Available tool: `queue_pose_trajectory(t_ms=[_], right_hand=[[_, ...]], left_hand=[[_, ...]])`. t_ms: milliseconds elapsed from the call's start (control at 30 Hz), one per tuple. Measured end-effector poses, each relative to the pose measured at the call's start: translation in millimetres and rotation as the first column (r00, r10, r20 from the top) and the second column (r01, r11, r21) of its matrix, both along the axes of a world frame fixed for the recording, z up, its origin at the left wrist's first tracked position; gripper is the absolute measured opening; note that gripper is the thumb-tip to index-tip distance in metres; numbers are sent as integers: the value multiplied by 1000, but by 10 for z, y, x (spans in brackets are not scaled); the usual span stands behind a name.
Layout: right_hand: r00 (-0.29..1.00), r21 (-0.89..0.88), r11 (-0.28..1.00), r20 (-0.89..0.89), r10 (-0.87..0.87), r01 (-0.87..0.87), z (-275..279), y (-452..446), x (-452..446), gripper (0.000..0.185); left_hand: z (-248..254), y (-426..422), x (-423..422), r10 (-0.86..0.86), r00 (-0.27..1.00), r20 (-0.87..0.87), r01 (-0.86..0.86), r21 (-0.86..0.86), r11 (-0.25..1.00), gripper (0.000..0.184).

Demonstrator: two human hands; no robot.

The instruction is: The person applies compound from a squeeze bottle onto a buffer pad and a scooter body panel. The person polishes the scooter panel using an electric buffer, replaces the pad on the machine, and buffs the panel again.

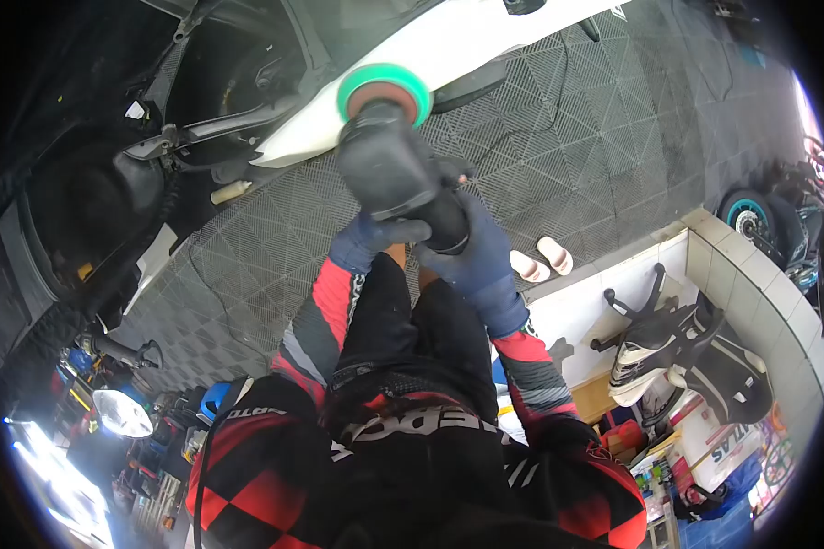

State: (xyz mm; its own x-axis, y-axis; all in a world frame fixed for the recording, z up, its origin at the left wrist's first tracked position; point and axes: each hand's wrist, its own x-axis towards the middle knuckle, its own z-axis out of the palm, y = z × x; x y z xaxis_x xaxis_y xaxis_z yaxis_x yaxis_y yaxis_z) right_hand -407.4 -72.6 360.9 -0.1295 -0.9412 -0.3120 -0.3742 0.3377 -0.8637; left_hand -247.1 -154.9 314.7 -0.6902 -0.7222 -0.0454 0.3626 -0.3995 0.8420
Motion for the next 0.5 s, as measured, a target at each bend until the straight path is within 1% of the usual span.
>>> queue_pose_trajectory(t_ms=[67,100,167,200,267,300,367,400,433,467,500], right_hand=[[959,26,972,-160,234,-233,7,-59,-125,84],[961,21,972,-152,233,-233,5,-91,-188,84],[918,35,946,-233,320,-321,0,-103,-294,82],[923,32,949,-226,313,-314,-26,-48,-313,82],[985,-101,987,-134,111,-125,-131,64,-335,81],[985,-109,986,-134,112,-127,-208,119,-324,81],[995,-31,997,71,-72,75,-347,181,-276,81],[995,-39,996,71,-74,77,-338,166,-234,81],[984,-35,993,143,-108,114,-327,151,-183,81],[967,-25,988,212,-141,150,-330,148,-148,82],[968,-25,988,206,-144,152,-364,142,-130,82]], left_hand=[[-173,184,96,81,997,-2,-81,51,995,85],[-108,237,87,80,997,8,-80,47,996,85],[36,343,73,123,979,161,-150,169,974,84],[41,333,19,115,979,168,-144,167,975,84],[13,246,-176,95,995,44,-100,145,984,65],[47,197,-234,97,994,44,-102,137,985,65],[125,65,-313,-5,982,188,-12,92,996,59],[95,42,-341,-30,969,247,-17,187,982,59],[74,32,-314,-31,969,244,-14,181,983,59],[43,25,-266,-33,969,245,1,130,992,61],[53,14,-221,-36,969,245,16,81,997,63]])
